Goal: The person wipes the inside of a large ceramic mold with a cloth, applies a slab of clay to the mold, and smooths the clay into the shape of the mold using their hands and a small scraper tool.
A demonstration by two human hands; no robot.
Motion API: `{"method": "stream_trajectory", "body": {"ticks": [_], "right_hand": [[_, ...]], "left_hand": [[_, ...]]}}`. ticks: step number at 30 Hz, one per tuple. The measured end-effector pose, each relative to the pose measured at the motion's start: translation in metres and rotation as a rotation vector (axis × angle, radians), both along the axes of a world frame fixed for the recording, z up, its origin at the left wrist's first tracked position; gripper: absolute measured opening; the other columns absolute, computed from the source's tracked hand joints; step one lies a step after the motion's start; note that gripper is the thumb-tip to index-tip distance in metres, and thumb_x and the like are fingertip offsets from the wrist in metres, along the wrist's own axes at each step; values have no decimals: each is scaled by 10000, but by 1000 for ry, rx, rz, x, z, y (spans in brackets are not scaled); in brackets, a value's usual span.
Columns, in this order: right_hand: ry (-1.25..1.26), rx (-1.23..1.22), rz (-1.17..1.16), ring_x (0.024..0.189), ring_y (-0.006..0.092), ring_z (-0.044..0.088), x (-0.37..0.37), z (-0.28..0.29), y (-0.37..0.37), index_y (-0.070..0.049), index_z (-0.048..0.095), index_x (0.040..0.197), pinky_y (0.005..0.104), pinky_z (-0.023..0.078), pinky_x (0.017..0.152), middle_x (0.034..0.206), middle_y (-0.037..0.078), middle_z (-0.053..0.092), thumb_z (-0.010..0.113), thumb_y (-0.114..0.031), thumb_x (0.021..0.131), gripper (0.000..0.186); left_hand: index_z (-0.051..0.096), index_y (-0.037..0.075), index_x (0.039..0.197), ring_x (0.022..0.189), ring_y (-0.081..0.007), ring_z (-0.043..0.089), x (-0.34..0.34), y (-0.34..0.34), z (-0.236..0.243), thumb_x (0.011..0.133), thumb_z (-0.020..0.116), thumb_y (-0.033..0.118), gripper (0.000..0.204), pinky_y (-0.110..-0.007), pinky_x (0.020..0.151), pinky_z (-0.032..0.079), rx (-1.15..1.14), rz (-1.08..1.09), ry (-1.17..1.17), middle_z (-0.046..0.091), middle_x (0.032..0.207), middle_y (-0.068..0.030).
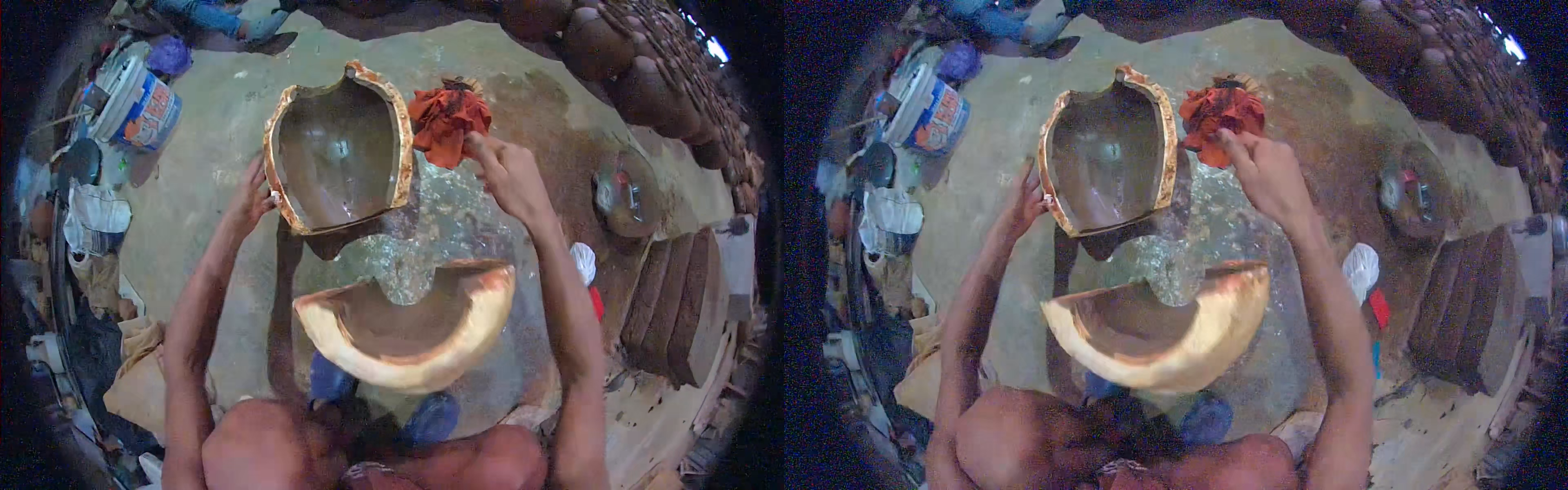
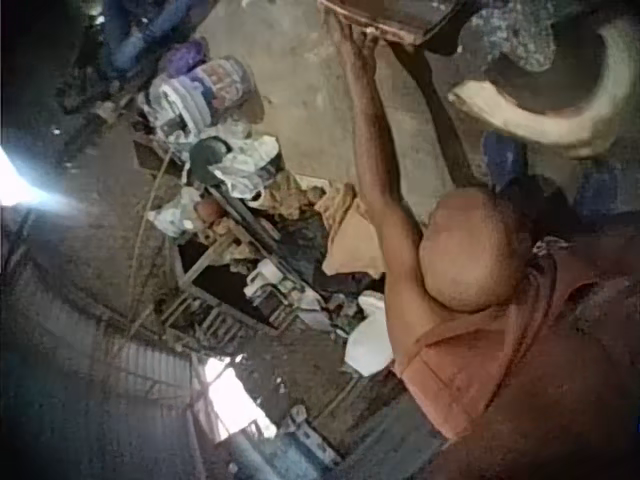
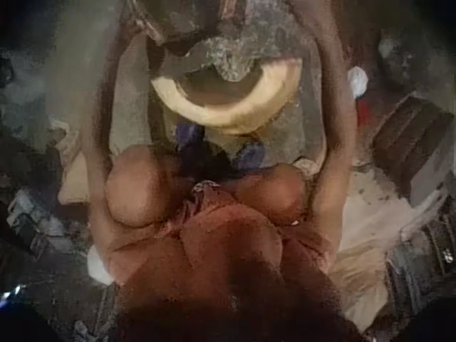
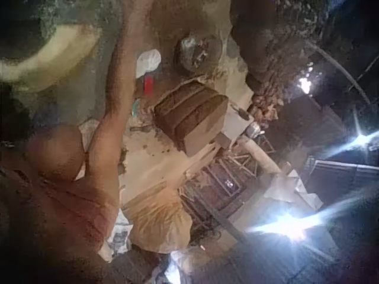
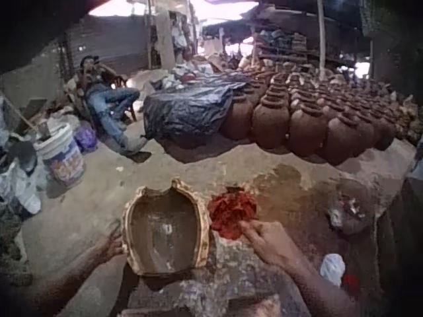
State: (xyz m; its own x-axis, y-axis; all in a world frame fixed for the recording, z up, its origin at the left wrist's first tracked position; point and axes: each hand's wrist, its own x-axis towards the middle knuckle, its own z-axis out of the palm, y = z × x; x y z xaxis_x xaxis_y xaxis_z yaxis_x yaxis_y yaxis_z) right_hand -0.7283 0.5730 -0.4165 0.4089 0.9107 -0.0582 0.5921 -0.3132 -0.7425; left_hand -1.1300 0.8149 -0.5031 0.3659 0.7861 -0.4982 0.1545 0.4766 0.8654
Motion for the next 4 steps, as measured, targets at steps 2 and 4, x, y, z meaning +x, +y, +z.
{"method": "stream_trajectory", "body": {"ticks": [2, 4], "right_hand": [[-38, -7, 114, 821, 300, 706, 3, -31, 54, -12, 699, 1157, 408, 537, 791, 856, 200, 718, 461, -526, 1049, 576], [-179, -42, 241, 885, 323, 734, 30, -72, 97, -35, 623, 1359, 411, 539, 837, 972, 262, 730, 425, -576, 1049, 654]], "left_hand": [[351, 175, 1584, 1408, -257, 433, 9, 37, -29, 985, 542, 607, 762, -422, 1173, 337, 12, -11, -211, 445, 1563, -87], [358, 180, 1579, 1392, -198, 453, 56, 26, -25, 972, 563, 618, 776, -392, 1174, 346, 28, 87, -278, 443, 1571, -73]]}}
